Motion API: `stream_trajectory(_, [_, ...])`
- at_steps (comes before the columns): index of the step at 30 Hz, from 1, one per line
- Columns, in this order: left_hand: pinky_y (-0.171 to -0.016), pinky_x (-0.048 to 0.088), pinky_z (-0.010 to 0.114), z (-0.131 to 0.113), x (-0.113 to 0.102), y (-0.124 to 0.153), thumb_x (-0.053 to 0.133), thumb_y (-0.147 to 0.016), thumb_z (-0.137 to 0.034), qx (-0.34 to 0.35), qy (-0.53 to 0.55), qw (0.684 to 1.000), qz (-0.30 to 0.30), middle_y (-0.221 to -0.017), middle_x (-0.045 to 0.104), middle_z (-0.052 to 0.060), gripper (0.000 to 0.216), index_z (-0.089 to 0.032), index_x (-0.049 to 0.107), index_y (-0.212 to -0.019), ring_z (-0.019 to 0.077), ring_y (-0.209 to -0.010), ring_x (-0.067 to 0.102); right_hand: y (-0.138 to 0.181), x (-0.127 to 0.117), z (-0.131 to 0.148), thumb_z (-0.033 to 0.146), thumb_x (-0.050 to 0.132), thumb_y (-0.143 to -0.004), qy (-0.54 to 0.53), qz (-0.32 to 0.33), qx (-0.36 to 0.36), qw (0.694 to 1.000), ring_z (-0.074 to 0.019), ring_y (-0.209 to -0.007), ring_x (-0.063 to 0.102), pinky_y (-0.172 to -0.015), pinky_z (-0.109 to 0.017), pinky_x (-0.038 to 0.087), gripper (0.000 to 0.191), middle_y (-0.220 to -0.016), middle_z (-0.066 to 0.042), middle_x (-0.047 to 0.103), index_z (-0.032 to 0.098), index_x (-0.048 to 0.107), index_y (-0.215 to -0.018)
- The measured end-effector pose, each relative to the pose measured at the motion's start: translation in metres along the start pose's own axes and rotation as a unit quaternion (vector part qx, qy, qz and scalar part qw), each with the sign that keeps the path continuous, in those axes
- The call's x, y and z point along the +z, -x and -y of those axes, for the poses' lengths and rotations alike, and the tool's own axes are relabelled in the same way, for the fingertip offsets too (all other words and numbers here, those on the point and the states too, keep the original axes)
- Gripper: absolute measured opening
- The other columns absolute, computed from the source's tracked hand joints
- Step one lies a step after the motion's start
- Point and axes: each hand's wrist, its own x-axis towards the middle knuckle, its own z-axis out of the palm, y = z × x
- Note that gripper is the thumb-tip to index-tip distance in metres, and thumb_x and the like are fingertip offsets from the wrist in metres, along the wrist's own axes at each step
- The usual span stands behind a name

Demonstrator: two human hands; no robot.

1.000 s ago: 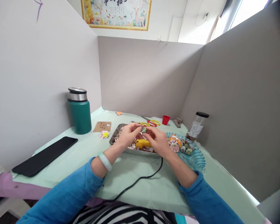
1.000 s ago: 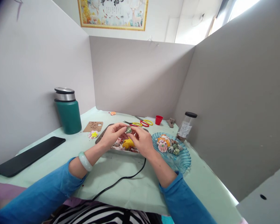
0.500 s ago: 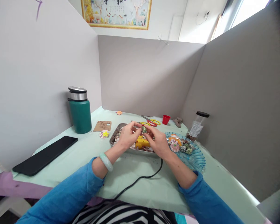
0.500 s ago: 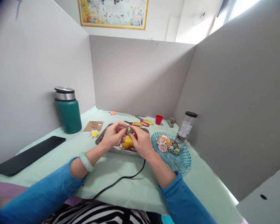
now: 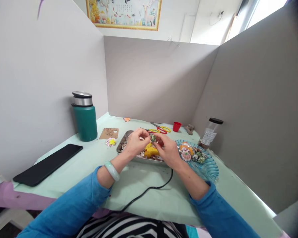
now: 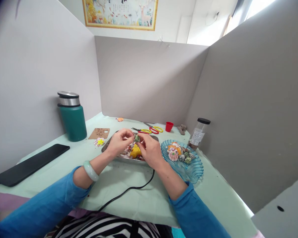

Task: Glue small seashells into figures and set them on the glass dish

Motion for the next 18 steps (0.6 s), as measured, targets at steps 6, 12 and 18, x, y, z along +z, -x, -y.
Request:
stream_trajectory(6, [-0.067, 0.047, 0.023, -0.0031, -0.0007, 0.0013, 0.057, -0.07, -0.021, -0.019, 0.011, 1.0, 0.007, -0.08, 0.062, 0.002, 0.006, -0.017, 0.059, -0.066, 0.0131, -0.074, 0.058, 0.0002, 0.0002, 0.0001, 0.029, 0.053, -0.087, 0.0, 0.005, 0.008, 1.0, -0.0153, -0.07, 0.061, -0.067, -0.029, 0.05, 0.023, -0.091, -0.006, 0.065, 0.02, 0.056, -0.108])
stream_trajectory(12, [-0.066, 0.046, 0.023, -0.0037, 0.0007, 0.0023, 0.057, -0.071, -0.023, -0.017, 0.006, 1.0, -0.005, -0.077, 0.062, 0.002, 0.008, -0.017, 0.062, -0.068, 0.013, -0.071, 0.057, -0.0004, -0.0013, 0.0007, 0.029, 0.053, -0.087, -0.002, 0.019, 0.015, 1.0, -0.0159, -0.073, 0.06, -0.067, -0.028, 0.049, 0.023, -0.09, -0.006, 0.065, 0.02, 0.055, -0.108])
stream_trajectory(18, [-0.068, 0.046, 0.025, -0.0082, -0.0038, 0.0007, 0.057, -0.078, -0.033, -0.022, 0.015, 1.0, -0.004, -0.08, 0.066, 0.004, 0.019, -0.017, 0.067, -0.077, 0.0154, -0.074, 0.059, -0.0015, -0.0016, -0.0011, 0.028, 0.057, -0.084, -0.035, 0.007, 0.061, 0.998, -0.0134, -0.065, 0.057, -0.064, -0.027, 0.048, 0.025, -0.083, -0.002, 0.062, 0.02, 0.055, -0.108])
